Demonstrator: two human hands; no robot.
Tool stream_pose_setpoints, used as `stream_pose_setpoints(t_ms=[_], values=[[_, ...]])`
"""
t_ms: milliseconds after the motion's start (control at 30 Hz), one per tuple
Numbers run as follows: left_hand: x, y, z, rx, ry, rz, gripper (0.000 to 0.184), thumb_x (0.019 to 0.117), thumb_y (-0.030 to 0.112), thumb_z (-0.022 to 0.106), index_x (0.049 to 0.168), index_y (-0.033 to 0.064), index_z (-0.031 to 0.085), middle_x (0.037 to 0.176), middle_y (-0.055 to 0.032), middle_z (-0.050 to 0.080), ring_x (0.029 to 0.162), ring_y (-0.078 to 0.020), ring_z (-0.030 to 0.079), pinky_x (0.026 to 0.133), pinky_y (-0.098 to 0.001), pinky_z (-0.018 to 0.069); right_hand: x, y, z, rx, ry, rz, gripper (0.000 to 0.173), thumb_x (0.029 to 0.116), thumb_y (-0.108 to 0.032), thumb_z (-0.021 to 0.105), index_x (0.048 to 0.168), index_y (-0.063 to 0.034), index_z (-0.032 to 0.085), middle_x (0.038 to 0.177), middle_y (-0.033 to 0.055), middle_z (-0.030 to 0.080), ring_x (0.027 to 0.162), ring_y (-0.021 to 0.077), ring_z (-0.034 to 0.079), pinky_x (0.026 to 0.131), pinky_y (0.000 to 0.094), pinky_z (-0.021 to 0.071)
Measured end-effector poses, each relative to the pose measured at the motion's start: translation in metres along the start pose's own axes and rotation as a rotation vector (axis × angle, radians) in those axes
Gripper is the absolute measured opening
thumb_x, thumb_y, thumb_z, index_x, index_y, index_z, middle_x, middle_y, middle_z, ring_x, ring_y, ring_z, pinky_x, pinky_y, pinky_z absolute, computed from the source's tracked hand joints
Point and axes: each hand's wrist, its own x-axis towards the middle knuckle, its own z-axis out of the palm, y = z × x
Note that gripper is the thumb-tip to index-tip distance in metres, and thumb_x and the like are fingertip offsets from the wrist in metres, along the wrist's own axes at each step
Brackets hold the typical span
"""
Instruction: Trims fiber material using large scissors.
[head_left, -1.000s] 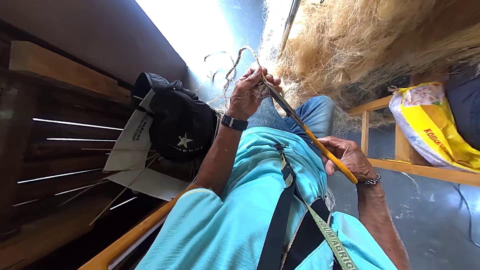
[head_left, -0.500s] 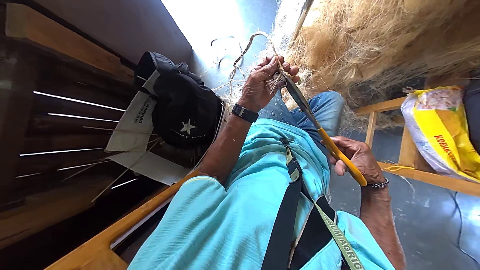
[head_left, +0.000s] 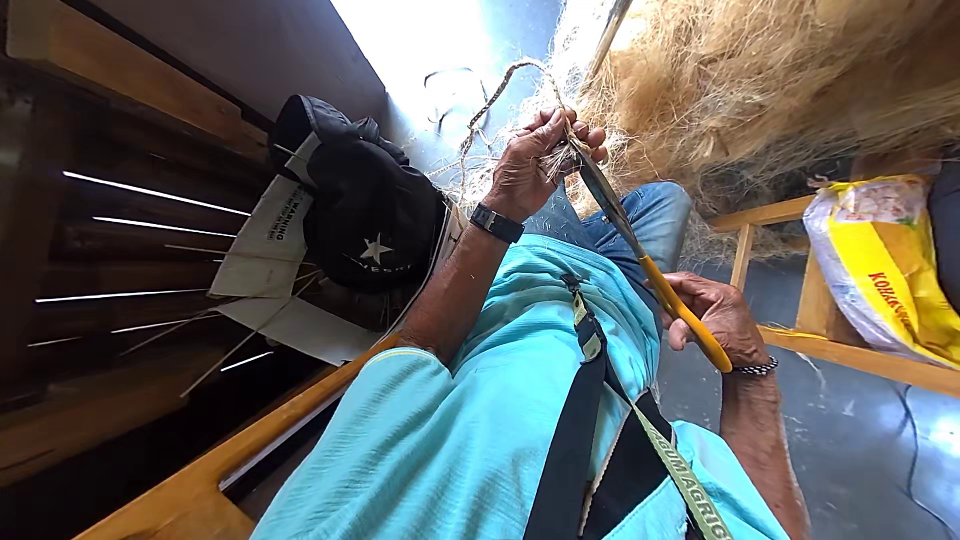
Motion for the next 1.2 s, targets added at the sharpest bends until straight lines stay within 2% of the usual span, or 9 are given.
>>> stream_pose_setpoints(t_ms=[467, 533, 600, 667, 800, 1067, 1200], values=[[0.002, -0.005, 0.002, -0.044, 0.032, -0.015, 0.019, 0.1051, 0.008, 0.041, 0.099, 0.0091, 0.060, 0.091, -0.0131, 0.073, 0.092, -0.0296, 0.074, 0.089, -0.0485, 0.0602, -0.001, 0.003, 0.001, 0.009, 0.009, 0.006, 0.079, 0.0608, -0.050, 0.093, 0.121, -0.0052, 0.069, 0.088, -0.0097, 0.071, 0.063, -0.0006, 0.062, 0.058, 0.0166, 0.0545], [0.002, -0.005, 0.002, -0.045, 0.037, -0.005, 0.020, 0.1058, 0.009, 0.041, 0.099, 0.0090, 0.059, 0.091, -0.0129, 0.073, 0.092, -0.0295, 0.074, 0.090, -0.0491, 0.0599, 0.000, 0.002, -0.001, -0.010, -0.047, 0.017, 0.087, 0.0647, -0.062, 0.087, 0.126, -0.0045, 0.066, 0.093, -0.0074, 0.069, 0.069, 0.0012, 0.062, 0.062, 0.0181, 0.0547], [0.003, -0.006, 0.001, -0.048, 0.032, 0.005, 0.020, 0.1055, 0.008, 0.041, 0.098, 0.0085, 0.059, 0.092, -0.0134, 0.072, 0.093, -0.0301, 0.074, 0.091, -0.0502, 0.0592, 0.002, 0.003, -0.002, -0.044, -0.077, 0.015, 0.095, 0.0662, -0.075, 0.079, 0.128, -0.0040, 0.064, 0.091, -0.0067, 0.067, 0.071, 0.0026, 0.061, 0.061, 0.0190, 0.0529], [0.002, -0.007, 0.002, -0.044, 0.048, 0.002, 0.020, 0.1053, 0.008, 0.041, 0.097, 0.0085, 0.060, 0.091, -0.0136, 0.073, 0.092, -0.0299, 0.074, 0.090, -0.0497, 0.0597, 0.005, 0.004, -0.003, -0.053, -0.079, 0.000, 0.095, 0.0670, -0.078, 0.077, 0.126, -0.0039, 0.065, 0.087, -0.0071, 0.067, 0.069, 0.0028, 0.060, 0.060, 0.0189, 0.0522], [0.002, -0.009, 0.000, -0.034, 0.063, -0.013, 0.018, 0.1046, 0.006, 0.042, 0.099, 0.0080, 0.059, 0.092, -0.0135, 0.072, 0.093, -0.0294, 0.073, 0.091, -0.0500, 0.0591, 0.004, 0.001, -0.003, -0.076, -0.059, 0.003, 0.093, 0.0657, -0.076, 0.079, 0.124, -0.0048, 0.066, 0.086, -0.0084, 0.067, 0.067, 0.0015, 0.060, 0.060, 0.0186, 0.0528], [0.003, -0.011, -0.005, -0.076, 0.019, -0.033, 0.016, 0.1018, 0.006, 0.047, 0.097, 0.0071, 0.061, 0.092, -0.0153, 0.073, 0.093, -0.0306, 0.074, 0.092, -0.0516, 0.0582, 0.002, 0.005, 0.001, -0.010, 0.002, 0.009, 0.084, 0.0597, -0.056, 0.091, 0.122, -0.0045, 0.068, 0.093, -0.0079, 0.070, 0.066, -0.0002, 0.061, 0.060, 0.0170, 0.0540], [0.003, -0.011, -0.006, -0.083, 0.007, -0.039, 0.017, 0.1024, 0.007, 0.046, 0.096, 0.0071, 0.062, 0.092, -0.0146, 0.073, 0.093, -0.0302, 0.074, 0.092, -0.0517, 0.0584, 0.000, 0.008, 0.004, 0.024, 0.009, 0.003, 0.080, 0.0601, -0.054, 0.092, 0.120, -0.0060, 0.068, 0.090, -0.0094, 0.071, 0.064, 0.0001, 0.062, 0.059, 0.0177, 0.0555]])
